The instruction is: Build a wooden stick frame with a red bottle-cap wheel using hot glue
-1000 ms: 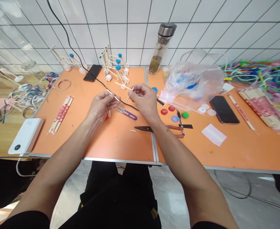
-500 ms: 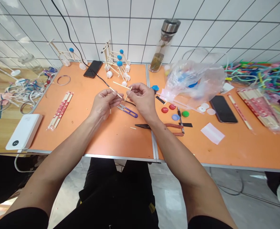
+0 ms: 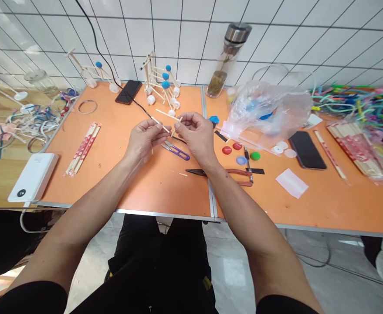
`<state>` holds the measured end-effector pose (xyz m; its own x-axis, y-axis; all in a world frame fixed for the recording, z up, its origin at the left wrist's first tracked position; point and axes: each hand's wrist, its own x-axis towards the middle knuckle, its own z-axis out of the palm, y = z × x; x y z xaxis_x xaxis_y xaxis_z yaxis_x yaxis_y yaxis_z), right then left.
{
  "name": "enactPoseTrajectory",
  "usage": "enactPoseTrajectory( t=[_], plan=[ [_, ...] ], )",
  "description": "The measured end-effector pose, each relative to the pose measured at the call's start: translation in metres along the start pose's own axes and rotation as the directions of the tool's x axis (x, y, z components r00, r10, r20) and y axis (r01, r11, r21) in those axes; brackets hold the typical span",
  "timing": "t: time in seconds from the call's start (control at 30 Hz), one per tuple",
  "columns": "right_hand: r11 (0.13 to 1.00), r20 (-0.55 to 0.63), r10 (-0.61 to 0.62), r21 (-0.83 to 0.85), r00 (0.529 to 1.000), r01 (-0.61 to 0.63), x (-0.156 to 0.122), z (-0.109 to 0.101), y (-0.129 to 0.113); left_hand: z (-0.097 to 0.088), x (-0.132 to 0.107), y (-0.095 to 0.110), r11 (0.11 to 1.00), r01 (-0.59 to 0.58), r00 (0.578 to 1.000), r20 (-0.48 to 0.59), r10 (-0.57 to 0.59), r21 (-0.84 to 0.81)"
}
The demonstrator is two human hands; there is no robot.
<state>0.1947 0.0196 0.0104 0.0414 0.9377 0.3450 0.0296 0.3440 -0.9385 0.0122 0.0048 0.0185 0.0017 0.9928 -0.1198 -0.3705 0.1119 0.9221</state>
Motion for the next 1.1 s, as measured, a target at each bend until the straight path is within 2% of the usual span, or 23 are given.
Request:
enactPoseTrajectory(
  t=[0.4, 1.1],
  plan=[
    [1.000, -0.004, 0.008, 0.002, 1.000, -0.008, -0.0023, 0.0034, 0.0011, 0.0063, -0.0068, 0.0016, 0.999, -0.052, 0.998, 0.025, 0.052, -0.012],
    [1.000, -0.028, -0.002, 0.013, 1.000, 0.002, -0.0051, 0.0065, -0.0028, 0.0061, -0.0055, 0.0015, 0.999, -0.026, 0.999, 0.019, 0.025, 0.019]
  ],
)
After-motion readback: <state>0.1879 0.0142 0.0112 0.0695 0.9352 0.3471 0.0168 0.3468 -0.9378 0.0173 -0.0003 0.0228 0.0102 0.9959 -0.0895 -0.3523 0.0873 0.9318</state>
